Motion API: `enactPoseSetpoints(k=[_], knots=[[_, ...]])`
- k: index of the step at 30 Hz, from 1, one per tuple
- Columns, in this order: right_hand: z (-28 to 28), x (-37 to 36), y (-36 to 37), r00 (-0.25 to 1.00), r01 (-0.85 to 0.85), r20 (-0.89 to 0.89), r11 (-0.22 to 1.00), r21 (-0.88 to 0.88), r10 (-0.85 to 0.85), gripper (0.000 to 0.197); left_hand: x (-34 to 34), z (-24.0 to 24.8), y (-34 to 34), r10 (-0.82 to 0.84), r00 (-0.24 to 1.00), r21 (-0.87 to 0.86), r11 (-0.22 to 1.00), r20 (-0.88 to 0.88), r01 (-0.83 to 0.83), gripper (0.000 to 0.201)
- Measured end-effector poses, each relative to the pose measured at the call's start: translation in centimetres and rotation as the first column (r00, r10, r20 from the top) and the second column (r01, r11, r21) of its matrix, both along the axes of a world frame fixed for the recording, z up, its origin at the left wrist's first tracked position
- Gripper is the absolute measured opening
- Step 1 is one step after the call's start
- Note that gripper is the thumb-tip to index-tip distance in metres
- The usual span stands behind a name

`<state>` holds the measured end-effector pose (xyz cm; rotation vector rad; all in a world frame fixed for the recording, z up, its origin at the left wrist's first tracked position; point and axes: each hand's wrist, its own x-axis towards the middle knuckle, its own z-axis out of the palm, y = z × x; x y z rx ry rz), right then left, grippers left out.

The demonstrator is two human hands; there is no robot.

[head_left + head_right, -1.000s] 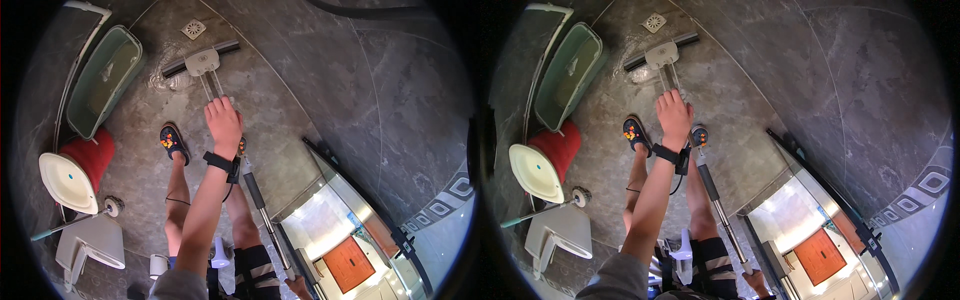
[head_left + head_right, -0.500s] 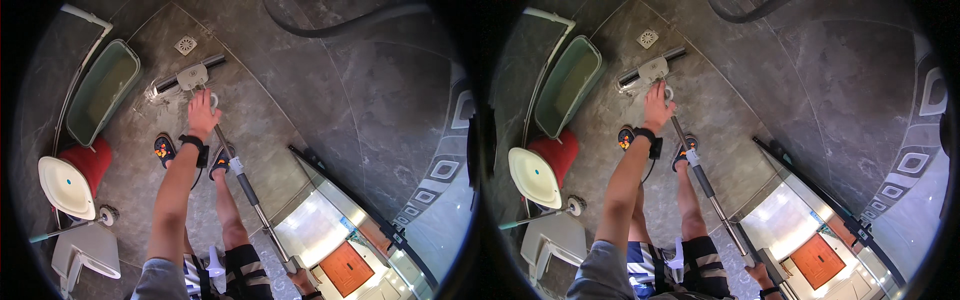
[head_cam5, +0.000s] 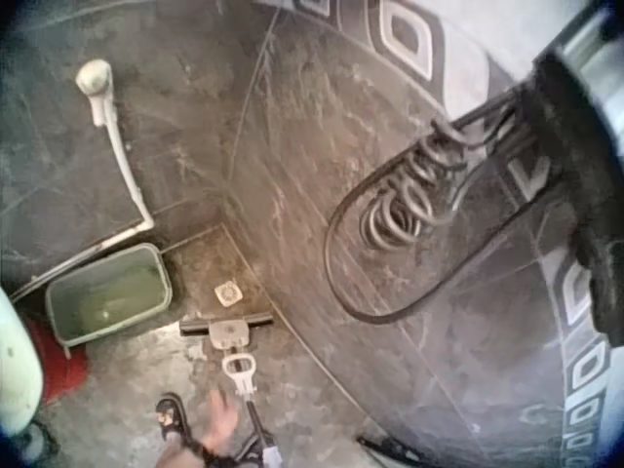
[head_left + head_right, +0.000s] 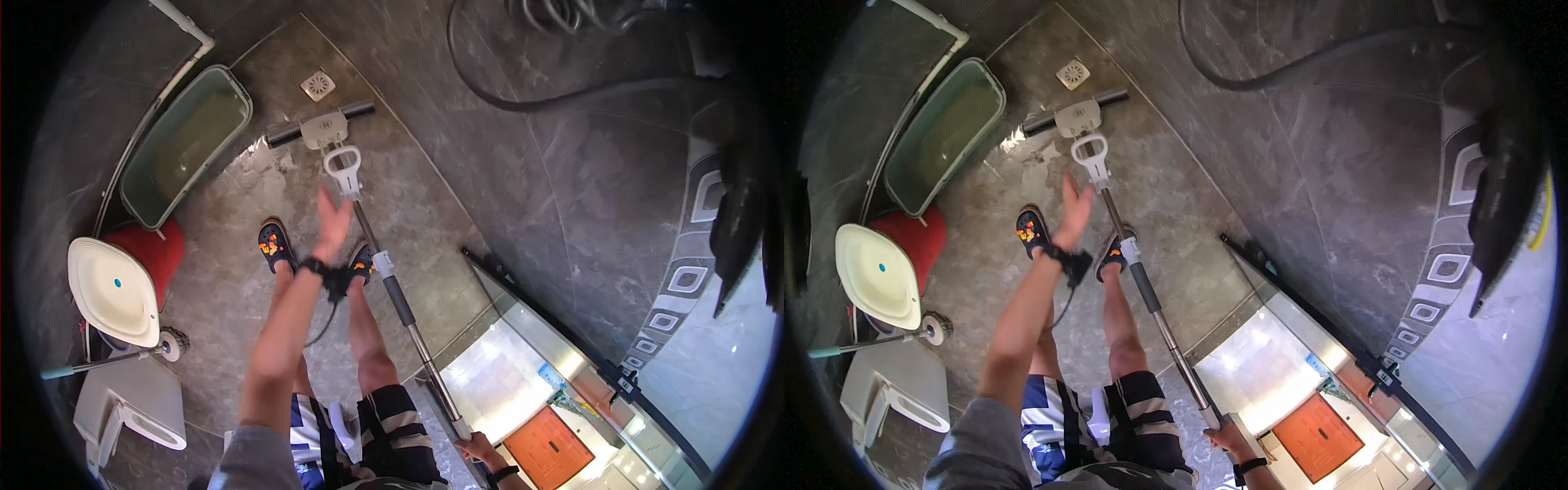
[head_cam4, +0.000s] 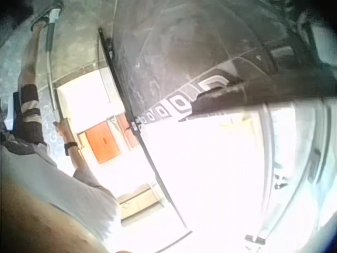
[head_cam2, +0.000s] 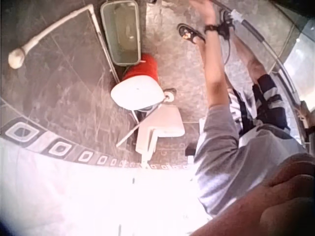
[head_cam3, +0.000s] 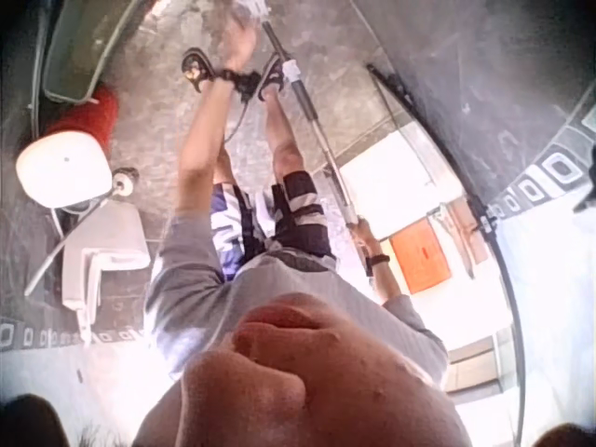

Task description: Cleaning the floor inside a bathroom shower stall using a squeegee and bucket.

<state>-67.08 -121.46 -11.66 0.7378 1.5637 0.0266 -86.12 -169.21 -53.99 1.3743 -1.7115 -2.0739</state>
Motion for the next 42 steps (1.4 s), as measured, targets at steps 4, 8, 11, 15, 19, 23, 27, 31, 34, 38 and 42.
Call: enactPoseSetpoints(k=[4,8,11,15,19,23,27,31,34,38,42], knots=[[2.4,-1.9,-1.7,0.999,0.037,-0.006,0.999,-0.01,-0.037,0.033,3.7,6.0,6.6,-0.007,0.978,0.492,0.865,0.209,-0.099,0.092],[3.6,-2.5,-6.3,0.994,-0.031,-0.11,0.993,-0.111,0.019,0.04,8.1,5.6,9.6,-0.164,0.929,0.585,0.808,0.332,-0.066,0.083],[5.9,-3.1,-7.8,0.975,-0.145,-0.183,0.985,-0.094,0.126,0.044,6.1,10.2,12.1,-0.216,0.899,0.721,0.677,0.381,-0.143,0.052],[7.6,-3.1,-8.4,0.879,-0.355,-0.364,0.932,-0.072,0.307,0.048,3.9,12.1,11.9,-0.093,0.964,0.889,0.416,0.25,-0.191,0.029],[9.2,-3.7,-11.9,0.799,-0.473,-0.467,0.876,-0.096,0.38,0.044,5.9,9.0,11.6,0.023,0.971,0.881,0.415,0.238,-0.226,0.023],[10.6,-3.3,-12.9,0.741,-0.504,-0.574,0.854,-0.133,0.348,0.039,5.8,9.2,12.6,0.055,0.982,0.802,0.571,0.18,-0.179,0.017],[13.9,-3.2,-14.1,0.764,-0.481,-0.552,0.865,-0.141,0.335,0.039,6.5,10.3,11.8,-0.225,0.967,0.758,0.65,0.121,0.057,0.017],[16.1,-3.4,-12.9,0.768,-0.504,-0.558,0.834,-0.226,0.313,0.041,7.4,11.6,12.1,-0.333,0.909,0.74,0.671,0.249,0.043,0.012],[18.1,-4.3,-15.2,0.817,-0.407,-0.546,0.857,-0.316,0.187,0.042,8.8,11.4,11.1,-0.347,0.916,0.774,0.629,0.204,0.066,0.018],[18.9,-3.8,-15.0,0.861,-0.342,-0.499,0.839,-0.424,0.099,0.053,8.8,11.5,10.4,-0.23,0.933,0.633,0.774,0.276,0.003,0.035],[18.6,-4.0,-13.8,0.955,-0.068,-0.289,0.903,-0.424,-0.064,0.06,6.0,12.2,7.0,-0.344,0.804,0.021,0.924,0.485,0.383,0.076]])
